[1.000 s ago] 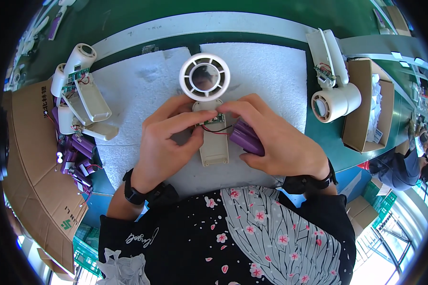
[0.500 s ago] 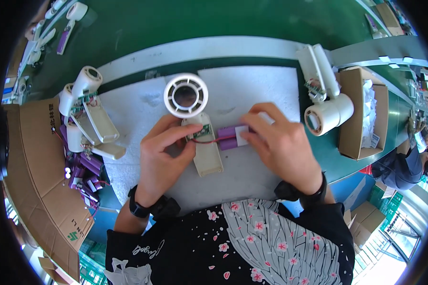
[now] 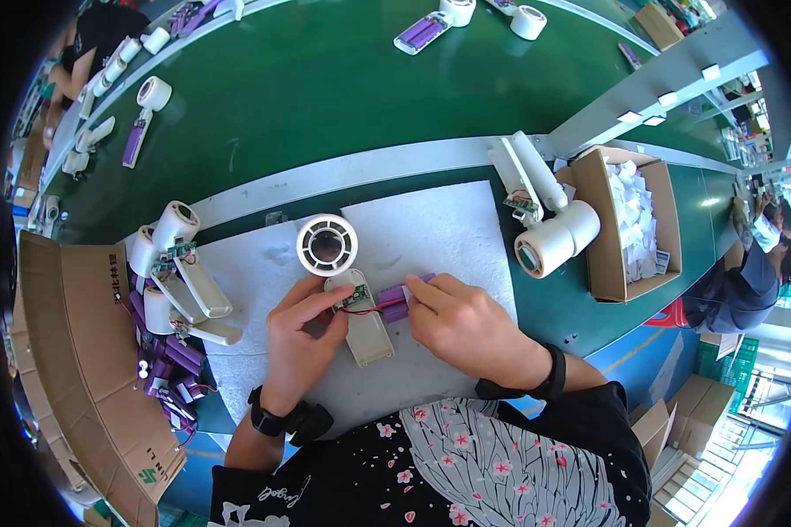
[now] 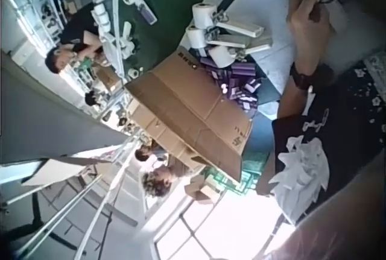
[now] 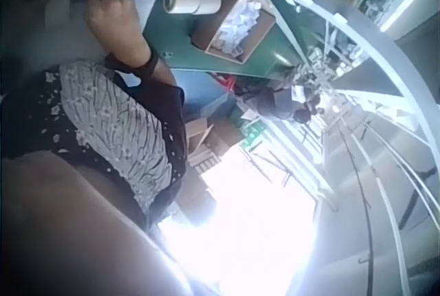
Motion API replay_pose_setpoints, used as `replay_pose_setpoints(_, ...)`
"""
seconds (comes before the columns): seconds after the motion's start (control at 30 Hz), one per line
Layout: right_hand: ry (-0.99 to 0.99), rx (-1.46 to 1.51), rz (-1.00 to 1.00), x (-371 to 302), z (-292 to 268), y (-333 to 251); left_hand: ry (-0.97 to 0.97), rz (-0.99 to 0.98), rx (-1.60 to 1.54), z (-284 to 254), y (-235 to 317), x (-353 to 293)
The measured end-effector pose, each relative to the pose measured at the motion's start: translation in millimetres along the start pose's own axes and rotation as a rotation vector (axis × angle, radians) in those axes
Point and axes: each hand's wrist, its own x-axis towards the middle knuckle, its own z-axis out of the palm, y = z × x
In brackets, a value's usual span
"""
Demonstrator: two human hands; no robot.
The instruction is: The person connects a battery pack to a circuit board inside a fan housing, tests the connection, and then places the battery pack into the housing. After setting the assembled fan aside, they repeat the process with another fan housing and battery pack.
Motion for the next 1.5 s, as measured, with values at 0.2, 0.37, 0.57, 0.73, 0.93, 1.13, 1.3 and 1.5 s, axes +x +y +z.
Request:
replay_pose_setpoints(0.2, 0.013, 0.055, -0.012, 1.5, -3.7, 3.9, -0.008, 0.016, -0.02, -0.6, -4.2, -1.0)
replay_pose_setpoints(0.37, 0.013, 0.074, -0.007, -0.4, -5.6, 2.4, -0.038, 0.015, -0.061, -2.1, -5.0, -2.5)
replay_pose_setpoints(0.57, 0.005, 0.026, -0.029, -1.1, -3.3, -1.5, -0.083, -0.005, -0.062, -6.2, -5.0, -3.5)
replay_pose_setpoints(0.73, -0.091, -0.15, -0.087, 2.5, -4.9, -4.2, -0.114, -0.011, -0.065, -6.7, -4.9, -1.5)
replay_pose_setpoints(0.93, -0.139, -0.265, -0.087, -1.6, 2.3, -10.2, -0.116, -0.003, -0.057, -5.7, -10.3, 0.6)
replay_pose_setpoints(1.13, -0.028, -0.161, 0.009, -4.1, 6.7, -6.2, -0.108, -0.006, -0.083, -2.6, -12.8, 0.8)
replay_pose_setpoints(1.3, 0.119, 0.023, 0.172, -9.4, -4.6, 9.7, -0.094, -0.013, -0.12, -1.4, -14.7, 0.6)
replay_pose_setpoints(1.5, 0.52, -0.384, 0.805, -59.0, -99.7, 98.1, -0.089, -0.043, -0.129, -5.5, -14.2, -2.2)
